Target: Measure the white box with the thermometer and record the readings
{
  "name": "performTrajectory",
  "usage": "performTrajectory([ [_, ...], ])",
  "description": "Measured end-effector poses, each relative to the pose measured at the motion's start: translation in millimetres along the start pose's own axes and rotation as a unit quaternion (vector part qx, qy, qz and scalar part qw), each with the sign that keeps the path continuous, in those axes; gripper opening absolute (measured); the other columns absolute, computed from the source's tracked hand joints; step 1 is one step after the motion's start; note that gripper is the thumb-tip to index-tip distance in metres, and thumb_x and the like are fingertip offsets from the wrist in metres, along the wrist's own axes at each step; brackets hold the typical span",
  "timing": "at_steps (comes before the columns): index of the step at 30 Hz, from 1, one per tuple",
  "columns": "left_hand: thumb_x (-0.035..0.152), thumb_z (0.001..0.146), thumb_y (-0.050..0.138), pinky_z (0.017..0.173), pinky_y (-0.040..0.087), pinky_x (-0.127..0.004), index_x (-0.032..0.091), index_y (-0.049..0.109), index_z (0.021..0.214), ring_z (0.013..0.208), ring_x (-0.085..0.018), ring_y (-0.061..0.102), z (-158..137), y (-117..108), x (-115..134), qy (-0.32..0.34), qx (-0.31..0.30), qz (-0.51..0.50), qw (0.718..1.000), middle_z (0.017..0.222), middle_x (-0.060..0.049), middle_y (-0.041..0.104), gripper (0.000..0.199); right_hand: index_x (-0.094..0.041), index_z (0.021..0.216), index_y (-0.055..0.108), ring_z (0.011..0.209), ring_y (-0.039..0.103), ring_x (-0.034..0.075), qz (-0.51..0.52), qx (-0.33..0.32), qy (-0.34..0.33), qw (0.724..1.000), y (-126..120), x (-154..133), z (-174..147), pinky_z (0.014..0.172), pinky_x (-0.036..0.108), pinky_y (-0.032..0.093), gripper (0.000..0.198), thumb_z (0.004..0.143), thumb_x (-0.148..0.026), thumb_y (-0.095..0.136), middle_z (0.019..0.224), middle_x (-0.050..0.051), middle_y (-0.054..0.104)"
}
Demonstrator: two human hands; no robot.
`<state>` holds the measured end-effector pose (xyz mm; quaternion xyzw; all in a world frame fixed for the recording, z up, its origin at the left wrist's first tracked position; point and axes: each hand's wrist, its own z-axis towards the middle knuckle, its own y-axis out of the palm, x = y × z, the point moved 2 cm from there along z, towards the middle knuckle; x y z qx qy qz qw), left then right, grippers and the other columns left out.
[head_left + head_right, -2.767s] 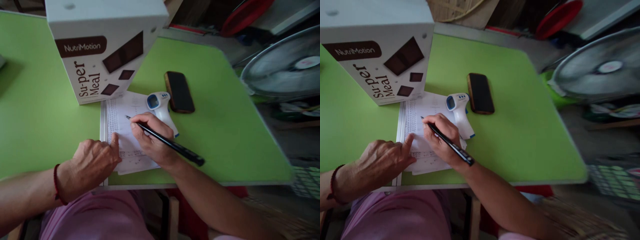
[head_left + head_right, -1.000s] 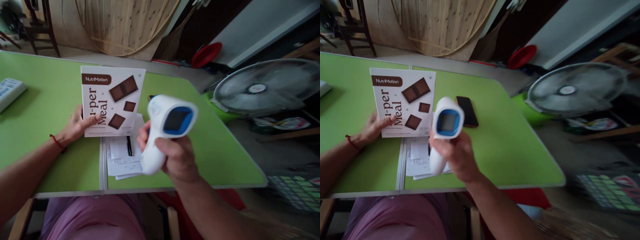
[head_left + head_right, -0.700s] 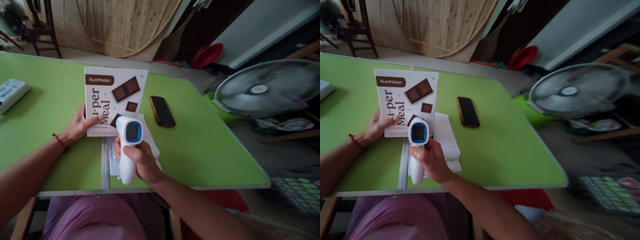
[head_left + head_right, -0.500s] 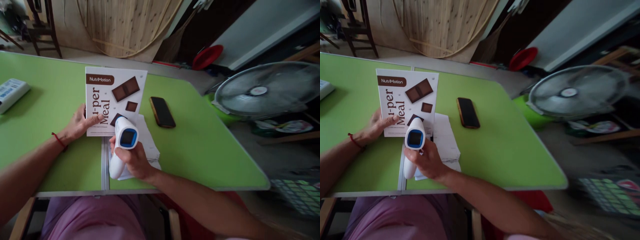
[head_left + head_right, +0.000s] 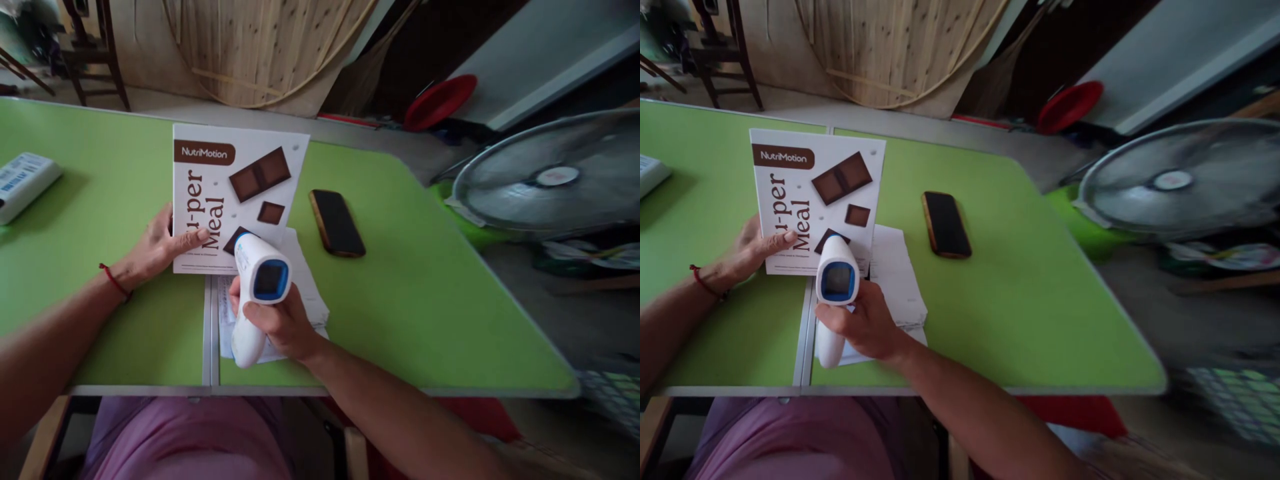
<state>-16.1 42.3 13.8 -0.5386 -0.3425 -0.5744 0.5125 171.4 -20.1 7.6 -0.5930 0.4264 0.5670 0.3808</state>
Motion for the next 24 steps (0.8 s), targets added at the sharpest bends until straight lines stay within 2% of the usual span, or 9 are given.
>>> performTrajectory([
  [10,0.045,0.077,0.068,0.083,0.054,-0.045,0.020,0.058,0.111,0.101,-0.031,0.064,0.0,-0.3,-1.0,0.004,-0.010,0.008,1.000,0.111,-0.008,0.067,0.044,-0.021,0.053,0.040,0.053,0.041,0.011,-0.024,-0.014,-0.001,1.000,-3.7,-1.6,-0.9,0.050,0.027,0.035,0.026,0.064,-0.030,0.062,0.054,-0.004,0.042],
  [24,0.044,0.077,0.068,0.083,0.054,-0.044,0.019,0.059,0.110,0.099,-0.031,0.064,-1.1,1.2,3.6,0.006,-0.011,0.001,1.000,0.108,-0.009,0.068,0.042,-0.021,0.053,0.047,0.053,0.044,0.011,-0.042,0.016,0.024,0.999,-3.0,-6.8,0.2,0.052,0.028,0.038,0.019,0.059,-0.030,0.063,0.052,-0.004,0.047],
])
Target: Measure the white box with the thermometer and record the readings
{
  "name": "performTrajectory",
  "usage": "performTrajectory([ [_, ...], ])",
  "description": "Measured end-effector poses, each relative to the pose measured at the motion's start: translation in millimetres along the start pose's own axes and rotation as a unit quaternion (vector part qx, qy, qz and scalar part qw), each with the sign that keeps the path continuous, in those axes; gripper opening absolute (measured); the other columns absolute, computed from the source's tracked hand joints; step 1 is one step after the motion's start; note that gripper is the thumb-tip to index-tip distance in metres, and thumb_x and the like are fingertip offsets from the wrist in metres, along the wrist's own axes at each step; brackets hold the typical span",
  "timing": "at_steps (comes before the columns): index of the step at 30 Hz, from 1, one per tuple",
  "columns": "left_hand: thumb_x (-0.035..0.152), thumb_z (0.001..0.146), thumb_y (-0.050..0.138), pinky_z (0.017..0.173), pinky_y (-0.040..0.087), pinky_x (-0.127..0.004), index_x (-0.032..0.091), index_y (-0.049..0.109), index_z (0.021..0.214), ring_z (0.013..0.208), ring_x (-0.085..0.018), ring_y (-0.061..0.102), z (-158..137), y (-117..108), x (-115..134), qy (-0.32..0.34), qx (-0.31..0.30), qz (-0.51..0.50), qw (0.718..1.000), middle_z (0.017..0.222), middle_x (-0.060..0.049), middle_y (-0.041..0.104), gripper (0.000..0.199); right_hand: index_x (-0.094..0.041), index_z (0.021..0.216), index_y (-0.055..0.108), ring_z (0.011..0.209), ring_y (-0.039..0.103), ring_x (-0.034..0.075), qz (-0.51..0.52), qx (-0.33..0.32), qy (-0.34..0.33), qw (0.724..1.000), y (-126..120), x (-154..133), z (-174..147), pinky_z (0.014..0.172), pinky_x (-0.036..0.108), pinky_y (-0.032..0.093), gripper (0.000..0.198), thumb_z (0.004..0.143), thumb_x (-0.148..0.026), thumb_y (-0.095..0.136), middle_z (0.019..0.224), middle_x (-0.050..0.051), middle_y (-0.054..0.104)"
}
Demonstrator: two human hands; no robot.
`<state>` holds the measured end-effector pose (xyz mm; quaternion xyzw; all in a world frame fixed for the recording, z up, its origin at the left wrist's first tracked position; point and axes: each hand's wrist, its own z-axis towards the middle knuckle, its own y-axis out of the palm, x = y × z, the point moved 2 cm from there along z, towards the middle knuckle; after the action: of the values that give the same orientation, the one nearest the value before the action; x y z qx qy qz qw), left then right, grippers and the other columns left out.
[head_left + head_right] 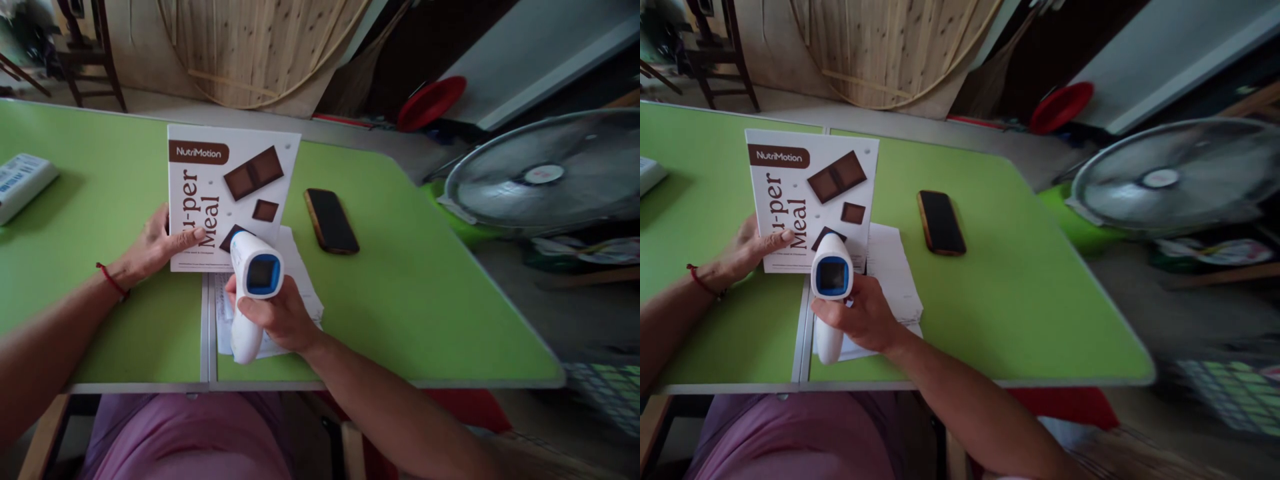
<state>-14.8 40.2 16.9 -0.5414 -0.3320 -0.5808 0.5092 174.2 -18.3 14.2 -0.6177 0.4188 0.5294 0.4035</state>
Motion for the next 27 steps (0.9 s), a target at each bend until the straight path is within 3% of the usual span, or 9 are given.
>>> performTrajectory([
  [12,0.046,0.075,0.069,0.082,0.054,-0.046,0.019,0.060,0.109,0.098,-0.032,0.064,0.7,0.0,1.8,-0.004,-0.002,-0.002,1.000,0.109,-0.010,0.068,0.045,-0.021,0.051,0.046,0.052,0.041,0.011,-0.022,-0.006,-0.015,1.000,0.2,-3.8,0.7,0.051,0.028,0.038,0.021,0.059,-0.031,0.063,0.051,-0.004,0.046],
  [21,0.043,0.075,0.070,0.083,0.053,-0.045,0.021,0.059,0.113,0.101,-0.032,0.063,-0.1,-2.8,-4.8,-0.008,-0.001,-0.005,1.000,0.108,-0.008,0.068,0.045,-0.021,0.055,0.050,0.055,0.047,0.013,-0.028,0.000,0.024,0.999,-2.2,-5.7,0.3,0.053,0.029,0.039,0.015,0.058,-0.028,0.063,0.055,-0.003,0.049],
  [27,0.047,0.075,0.069,0.082,0.051,-0.047,0.021,0.060,0.111,0.098,-0.032,0.062,-0.9,-12.1,-9.3,-0.015,0.029,0.091,0.995,0.109,-0.009,0.067,0.045,-0.021,0.062,0.057,0.057,0.047,0.013,-0.053,-0.016,0.001,0.998,-6.7,-5.7,0.6,0.052,0.028,0.038,0.016,0.060,-0.031,0.068,0.060,-0.001,0.053],
])
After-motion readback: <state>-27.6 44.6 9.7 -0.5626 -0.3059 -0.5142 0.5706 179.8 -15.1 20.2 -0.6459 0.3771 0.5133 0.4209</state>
